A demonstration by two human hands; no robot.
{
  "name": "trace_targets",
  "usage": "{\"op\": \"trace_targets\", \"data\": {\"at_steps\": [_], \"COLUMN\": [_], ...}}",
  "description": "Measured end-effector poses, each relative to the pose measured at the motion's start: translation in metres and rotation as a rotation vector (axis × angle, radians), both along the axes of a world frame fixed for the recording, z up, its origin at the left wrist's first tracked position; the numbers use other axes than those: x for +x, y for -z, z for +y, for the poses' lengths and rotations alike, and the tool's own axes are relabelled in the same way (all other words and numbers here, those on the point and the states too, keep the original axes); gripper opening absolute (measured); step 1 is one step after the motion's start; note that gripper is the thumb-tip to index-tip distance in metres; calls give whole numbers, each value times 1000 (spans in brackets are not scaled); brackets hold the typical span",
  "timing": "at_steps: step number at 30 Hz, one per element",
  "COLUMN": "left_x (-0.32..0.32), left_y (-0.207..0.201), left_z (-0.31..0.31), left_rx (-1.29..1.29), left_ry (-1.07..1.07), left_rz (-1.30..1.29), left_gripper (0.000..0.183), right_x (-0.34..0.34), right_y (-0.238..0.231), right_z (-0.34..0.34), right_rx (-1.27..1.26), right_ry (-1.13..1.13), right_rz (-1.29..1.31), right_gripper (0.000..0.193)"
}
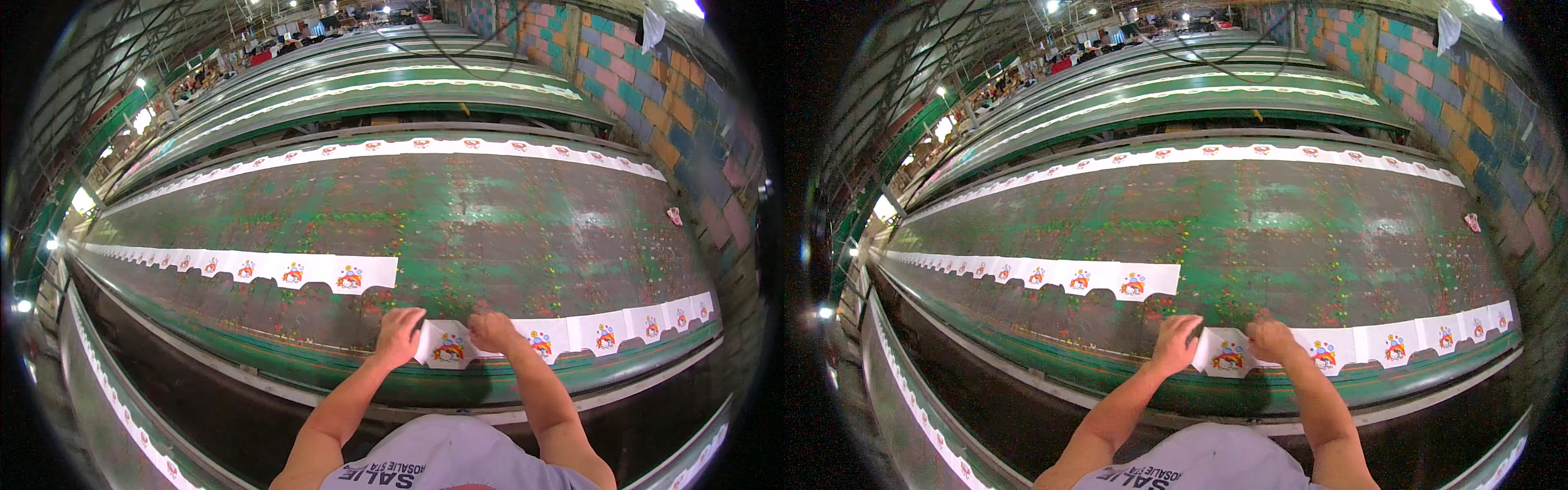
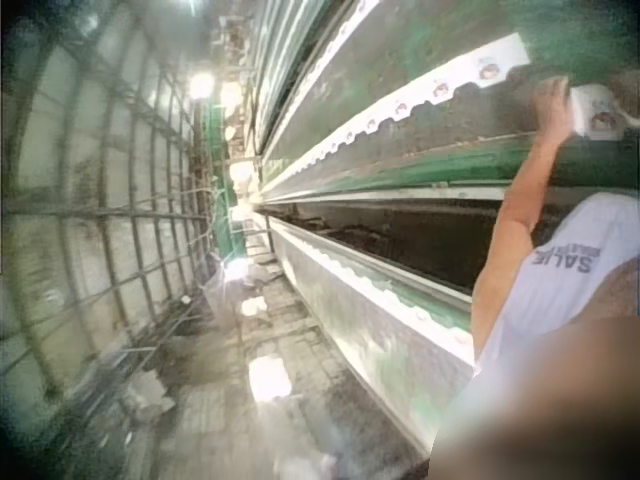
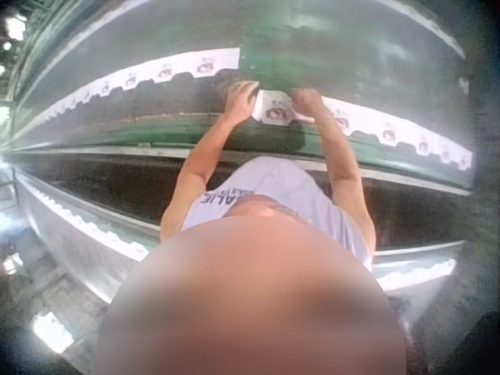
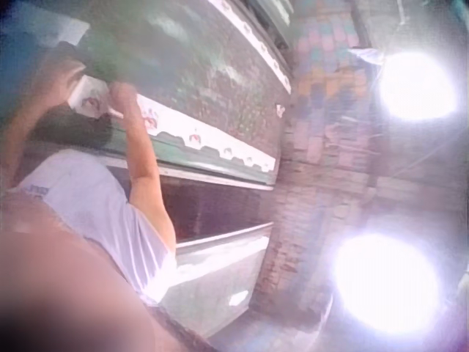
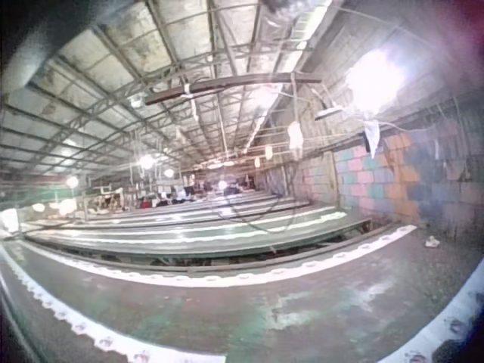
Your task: The person repeatedly picks up small white papers with cartoon prints and places them in a straight line along a green conveyor belt. The person smooths each paper into position and continues the sequence along the belt.
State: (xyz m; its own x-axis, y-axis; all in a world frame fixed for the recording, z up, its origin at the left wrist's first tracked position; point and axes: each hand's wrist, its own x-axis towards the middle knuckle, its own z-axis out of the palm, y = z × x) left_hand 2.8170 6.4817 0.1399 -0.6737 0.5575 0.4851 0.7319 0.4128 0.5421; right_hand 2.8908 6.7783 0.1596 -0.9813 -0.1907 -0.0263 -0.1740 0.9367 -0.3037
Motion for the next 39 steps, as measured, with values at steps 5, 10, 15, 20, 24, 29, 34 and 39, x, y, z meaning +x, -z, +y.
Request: {"op": "trace_targets", "data": {"at_steps": [5, 10, 15, 20, 24, 29, 34, 39], "left_x": [44, 49, 37, 8, -32, -95, -157, -189], "left_y": [-27, -49, -46, -18, 14, 46, 59, 55], "left_z": [40, 19, -9, -16, -12, -12, -1, 8], "left_rx": [-323, -198, 104, 280, 479, 345, 261, 116], "left_ry": [150, 33, -161, -204, -367, -533, -576, -583], "left_rz": [22, -214, -763, -561, -699, -397, -46, 108], "left_gripper": [56, 39, 35, 34, 34, 35, 34, 30], "right_x": [36, 54, 46, 29, -9, -79, -130, -149], "right_y": [-50, -69, -56, -23, 9, 47, 62, 59], "right_z": [-13, 20, 58, 66, 52, 38, 33, 29], "right_rx": [-605, -921, -624, -529, -1004, -856, -878, -719], "right_ry": [-248, -237, -177, -75, 166, 580, 617, 755], "right_rz": [-251, -280, -119, -182, -103, -8, 139, 151], "right_gripper": [14, 35, 33, 28, 17, 12, 18, 20]}}
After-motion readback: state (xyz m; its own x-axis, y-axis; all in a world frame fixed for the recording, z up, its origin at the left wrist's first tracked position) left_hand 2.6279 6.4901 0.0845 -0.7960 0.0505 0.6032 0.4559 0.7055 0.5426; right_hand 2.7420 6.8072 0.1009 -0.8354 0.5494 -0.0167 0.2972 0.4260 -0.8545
